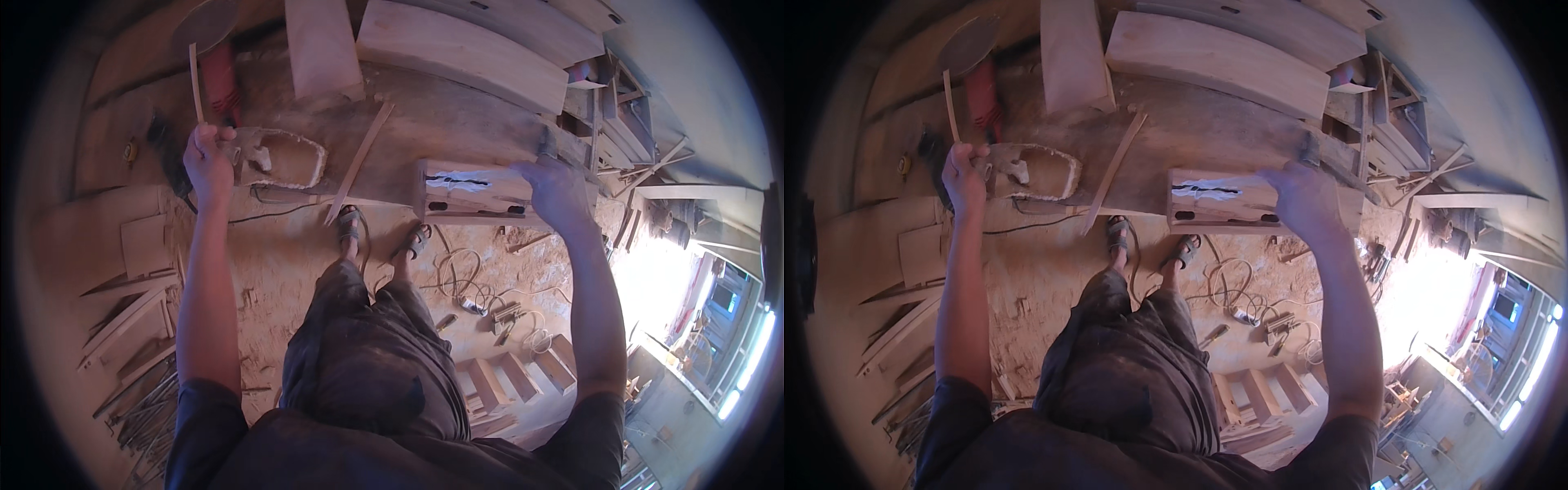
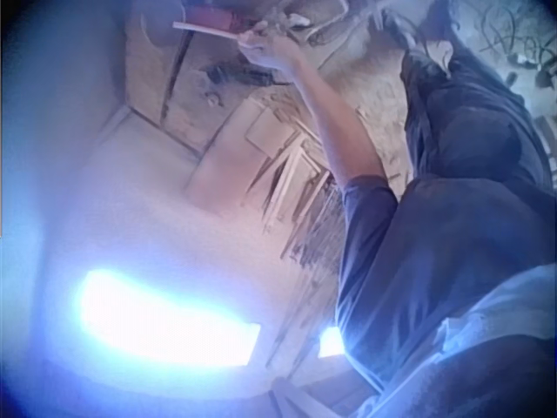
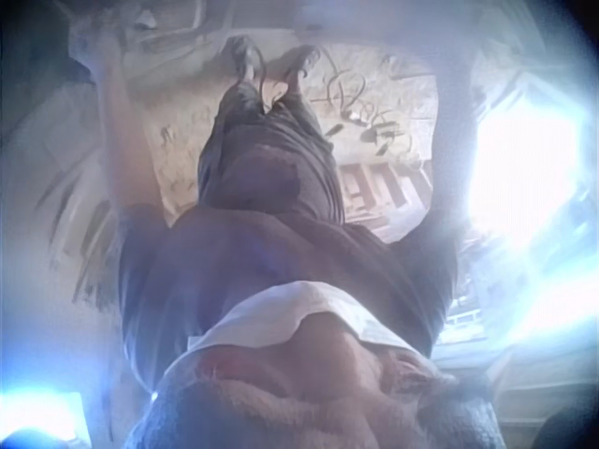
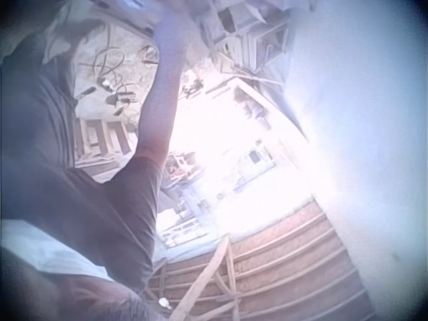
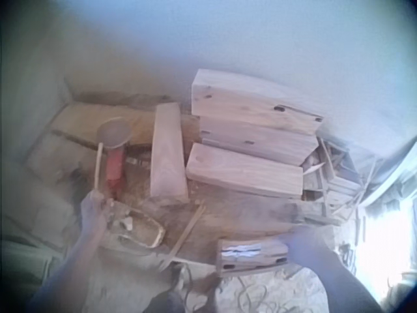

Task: The person grinds a wooden board with an angle grinder, applies glue to a slot, hammers a wooden insert into the board, and cuts off the excess wood with a bow saw.

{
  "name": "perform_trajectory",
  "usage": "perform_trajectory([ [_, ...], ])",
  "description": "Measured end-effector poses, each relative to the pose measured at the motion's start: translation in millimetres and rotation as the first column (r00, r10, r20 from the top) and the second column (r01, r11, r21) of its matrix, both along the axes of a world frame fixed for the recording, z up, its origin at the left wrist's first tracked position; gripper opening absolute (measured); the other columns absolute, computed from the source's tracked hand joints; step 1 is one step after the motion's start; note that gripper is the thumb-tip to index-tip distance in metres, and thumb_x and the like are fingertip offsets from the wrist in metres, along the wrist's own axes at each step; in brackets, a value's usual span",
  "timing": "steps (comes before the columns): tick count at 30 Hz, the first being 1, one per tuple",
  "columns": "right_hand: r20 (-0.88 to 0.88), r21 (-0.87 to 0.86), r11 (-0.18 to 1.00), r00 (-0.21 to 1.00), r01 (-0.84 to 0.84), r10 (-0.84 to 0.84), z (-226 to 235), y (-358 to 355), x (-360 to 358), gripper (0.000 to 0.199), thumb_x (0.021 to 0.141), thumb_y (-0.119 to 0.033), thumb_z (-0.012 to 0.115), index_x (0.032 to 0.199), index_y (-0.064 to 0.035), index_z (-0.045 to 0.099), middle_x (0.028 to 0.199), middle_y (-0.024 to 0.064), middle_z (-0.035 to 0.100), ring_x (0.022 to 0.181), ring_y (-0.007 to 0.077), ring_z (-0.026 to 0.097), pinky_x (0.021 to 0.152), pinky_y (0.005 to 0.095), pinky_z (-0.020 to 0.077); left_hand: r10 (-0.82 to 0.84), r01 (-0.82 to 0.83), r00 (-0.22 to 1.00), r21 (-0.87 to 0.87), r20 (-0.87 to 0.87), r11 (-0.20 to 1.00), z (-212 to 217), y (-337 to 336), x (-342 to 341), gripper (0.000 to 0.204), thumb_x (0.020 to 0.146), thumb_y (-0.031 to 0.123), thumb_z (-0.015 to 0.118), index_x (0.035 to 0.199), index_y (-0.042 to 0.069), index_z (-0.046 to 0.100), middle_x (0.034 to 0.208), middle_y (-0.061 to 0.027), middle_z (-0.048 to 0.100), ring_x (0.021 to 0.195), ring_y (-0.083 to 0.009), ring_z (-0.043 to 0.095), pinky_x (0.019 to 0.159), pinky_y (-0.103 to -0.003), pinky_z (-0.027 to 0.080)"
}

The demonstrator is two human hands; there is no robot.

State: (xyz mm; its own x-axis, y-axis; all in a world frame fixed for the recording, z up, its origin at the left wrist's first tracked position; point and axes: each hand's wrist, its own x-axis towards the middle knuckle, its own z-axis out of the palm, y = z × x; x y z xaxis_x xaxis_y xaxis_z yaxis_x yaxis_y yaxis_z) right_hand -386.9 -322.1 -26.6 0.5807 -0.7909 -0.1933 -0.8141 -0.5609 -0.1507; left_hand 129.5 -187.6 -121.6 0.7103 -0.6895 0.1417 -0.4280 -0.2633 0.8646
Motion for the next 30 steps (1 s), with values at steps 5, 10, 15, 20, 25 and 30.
perform_trajectory([
  [5, -0.197, 0.076, 0.997, 0.980, 0.023, -0.008, 19, -15, -15, 0.033, 0.091, 0.001, 0.060, 0.116, -0.0108, 0.077, 0.097, 0.0129, 0.073, 0.086, 0.0304, 0.070, 0.077, 0.0367, 0.0551, 0.036, -0.035, 0.998, 0.004, -0.056, 0.999, 5, -1, -13, 0.040, 0.110, 0.032, 0.041, 0.097, -0.001, 0.062, 0.085, -0.0103, 0.072, 0.082, -0.0201, 0.065, 0.083, -0.036, 0.051],
  [10, 0.213, 0.161, 0.946, 0.926, 0.280, -0.311, 4, 21, -40, 0.040, 0.090, 0.003, 0.059, 0.123, -0.0112, 0.075, 0.094, 0.0148, 0.071, 0.083, 0.0300, 0.068, 0.075, 0.0390, 0.0541, 0.022, -0.023, 0.999, -0.040, -0.030, 0.999, 4, 0, -12, 0.041, 0.111, 0.033, 0.042, 0.096, 0.000, 0.061, 0.085, -0.0098, 0.072, 0.082, -0.0189, 0.065, 0.082, -0.034, 0.050],
  [15, 0.086, -0.168, 0.977, 0.990, 0.128, -0.115, -36, 91, -22, 0.047, 0.087, 0.005, 0.063, 0.128, -0.0174, 0.071, 0.089, 0.0114, 0.059, 0.080, 0.0301, 0.062, 0.068, 0.0443, 0.0520, 0.025, -0.027, 0.997, -0.032, -0.069, 0.999, 1, 0, -11, 0.039, 0.111, 0.031, 0.040, 0.097, 0.000, 0.060, 0.089, -0.0117, 0.074, 0.088, -0.0212, 0.067, 0.086, -0.034, 0.050],
  [20, 0.226, -0.067, 0.957, 0.939, 0.282, -0.260, -42, 147, -1, 0.048, 0.086, 0.005, 0.068, 0.130, -0.0152, 0.073, 0.093, 0.0115, 0.058, 0.085, 0.0299, 0.061, 0.073, 0.0419, 0.0518, 0.022, -0.024, 0.997, -0.021, -0.071, 0.999, 3, -1, -12, 0.038, 0.111, 0.029, 0.039, 0.097, 0.000, 0.060, 0.089, -0.0112, 0.073, 0.088, -0.0215, 0.067, 0.087, -0.033, 0.050],
  [25, 0.373, -0.035, 0.975, 0.908, 0.219, -0.191, -42, 125, -17, 0.042, 0.082, 0.006, 0.067, 0.120, -0.0117, 0.075, 0.092, 0.0110, 0.054, 0.088, 0.0326, 0.058, 0.075, 0.0447, 0.0495, 0.024, -0.025, 0.999, -0.010, -0.046, 1.000, 2, 0, -9, 0.038, 0.110, 0.030, 0.041, 0.097, 0.000, 0.061, 0.088, -0.0101, 0.072, 0.087, -0.0211, 0.066, 0.087, -0.033, 0.049],
  [30, 0.272, -0.123, 0.992, 0.961, -0.024, 0.057, -25, 82, -13, 0.042, 0.079, 0.003, 0.069, 0.117, -0.0127, 0.077, 0.094, 0.0108, 0.055, 0.090, 0.0328, 0.057, 0.080, 0.0450, 0.0486, 0.052, -0.058, 0.981, -0.026, -0.188, 0.998, 4, 0, -12, 0.040, 0.110, 0.031, 0.043, 0.096, 0.000, 0.062, 0.089, -0.0094, 0.073, 0.086, -0.0178, 0.065, 0.085, -0.032, 0.049],
])
